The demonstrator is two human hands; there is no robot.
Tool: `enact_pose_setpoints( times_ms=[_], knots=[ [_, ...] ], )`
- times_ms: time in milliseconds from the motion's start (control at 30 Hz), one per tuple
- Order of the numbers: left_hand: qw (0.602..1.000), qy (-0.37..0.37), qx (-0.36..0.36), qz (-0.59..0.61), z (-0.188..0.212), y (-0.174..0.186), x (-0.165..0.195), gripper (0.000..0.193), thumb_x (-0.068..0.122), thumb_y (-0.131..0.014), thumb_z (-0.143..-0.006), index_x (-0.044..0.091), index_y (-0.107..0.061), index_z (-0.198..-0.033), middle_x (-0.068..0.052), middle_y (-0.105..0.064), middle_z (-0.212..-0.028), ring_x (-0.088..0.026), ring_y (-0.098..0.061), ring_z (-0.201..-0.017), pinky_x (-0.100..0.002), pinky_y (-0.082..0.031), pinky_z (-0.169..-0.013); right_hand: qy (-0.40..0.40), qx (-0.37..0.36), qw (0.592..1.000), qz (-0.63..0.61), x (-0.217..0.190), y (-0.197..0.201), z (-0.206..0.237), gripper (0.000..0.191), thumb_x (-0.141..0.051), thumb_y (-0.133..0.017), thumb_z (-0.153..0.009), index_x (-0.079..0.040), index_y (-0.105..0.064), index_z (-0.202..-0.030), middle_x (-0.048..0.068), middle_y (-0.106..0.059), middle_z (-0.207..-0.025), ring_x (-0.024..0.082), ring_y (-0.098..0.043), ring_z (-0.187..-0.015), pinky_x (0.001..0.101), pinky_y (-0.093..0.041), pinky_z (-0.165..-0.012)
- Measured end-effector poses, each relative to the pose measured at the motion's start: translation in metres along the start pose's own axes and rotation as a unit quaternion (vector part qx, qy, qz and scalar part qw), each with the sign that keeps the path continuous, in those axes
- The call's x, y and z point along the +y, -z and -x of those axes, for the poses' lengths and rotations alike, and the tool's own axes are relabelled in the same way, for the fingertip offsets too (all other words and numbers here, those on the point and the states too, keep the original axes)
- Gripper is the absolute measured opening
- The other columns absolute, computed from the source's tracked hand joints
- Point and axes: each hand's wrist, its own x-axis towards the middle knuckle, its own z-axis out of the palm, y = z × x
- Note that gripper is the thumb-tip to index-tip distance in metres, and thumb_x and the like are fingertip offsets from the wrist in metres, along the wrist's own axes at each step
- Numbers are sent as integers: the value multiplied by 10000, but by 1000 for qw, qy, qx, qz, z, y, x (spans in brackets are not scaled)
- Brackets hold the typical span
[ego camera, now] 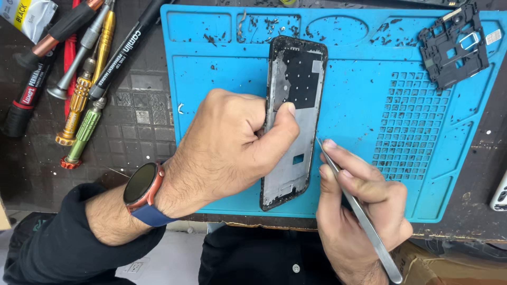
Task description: The person repairs a disassembled smartphone on a blue silicone mat, using a thin metal blade to scrape old adhesive residue off the phone's midframe. They rotate and reposition the housing repeatedly to scrape along its edges and around openings, working the residue off the frame surface.
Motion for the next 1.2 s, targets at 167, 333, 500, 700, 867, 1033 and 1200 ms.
enact_pose_setpoints(
  times_ms=[167,333,500,700,867,1033,1200],
  knots=[
    [1000,-9,-1,0,0,1,0,489,208,-648,-973,-13,-510,-559,-93,-457,-437,-150,-380,-351,-372,-254,-371,0,-6,1000,10,-1,1,0,331,60,-720,-1024,-6,-396,-1037,269,-730,-1176,261,-764,-1100,304,-658,-906],
    [1000,-10,-1,0,0,0,0,495,207,-651,-972,-15,-502,-555,-92,-456,-433,-152,-376,-348,-373,-250,-370,16,-7,999,39,-6,1,-5,338,60,-734,-1013,-1,-402,-1020,266,-731,-1204,273,-763,-1109,299,-656,-893],
    [1000,-4,0,-5,0,0,-1,509,205,-661,-964,-15,-490,-538,-93,-435,-418,-152,-359,-344,-375,-232,-364,32,0,999,36,-11,0,-12,306,62,-724,-978,7,-423,-973,265,-722,-1140,297,-753,-1121,329,-644,-903],
    [1000,-20,1,-8,0,1,-2,510,199,-654,-983,-10,-486,-549,-79,-437,-433,-123,-358,-357,-365,-236,-368,48,-3,997,54,-11,-2,-10,306,59,-730,-994,5,-429,-977,259,-731,-1147,294,-761,-1107,325,-645,-898],
    [1000,-6,4,-2,0,0,-1,516,209,-661,-971,-13,-485,-540,-83,-429,-423,-130,-353,-357,-365,-237,-365,39,-2,999,34,-5,-2,-5,317,60,-729,-1021,3,-417,-1023,259,-733,-1193,276,-764,-1110,305,-656,-899],
    [1000,3,-5,4,1,1,-1,497,213,-650,-970,-9,-510,-549,-81,-442,-419,-129,-370,-350,-365,-246,-360,3,-3,1000,-4,-3,-1,-3,310,69,-704,-1028,14,-399,-1030,288,-721,-1222,268,-768,-1087,303,-669,-888],
    [1000,-5,-1,-2,0,0,0,493,206,-652,-967,-16,-509,-551,-87,-448,-424,-141,-366,-350,-370,-241,-364,13,3,1000,3,-4,-1,-5,318,66,-707,-998,8,-394,-992,283,-720,-1146,283,-756,-1107,321,-656,-904]
  ],
)
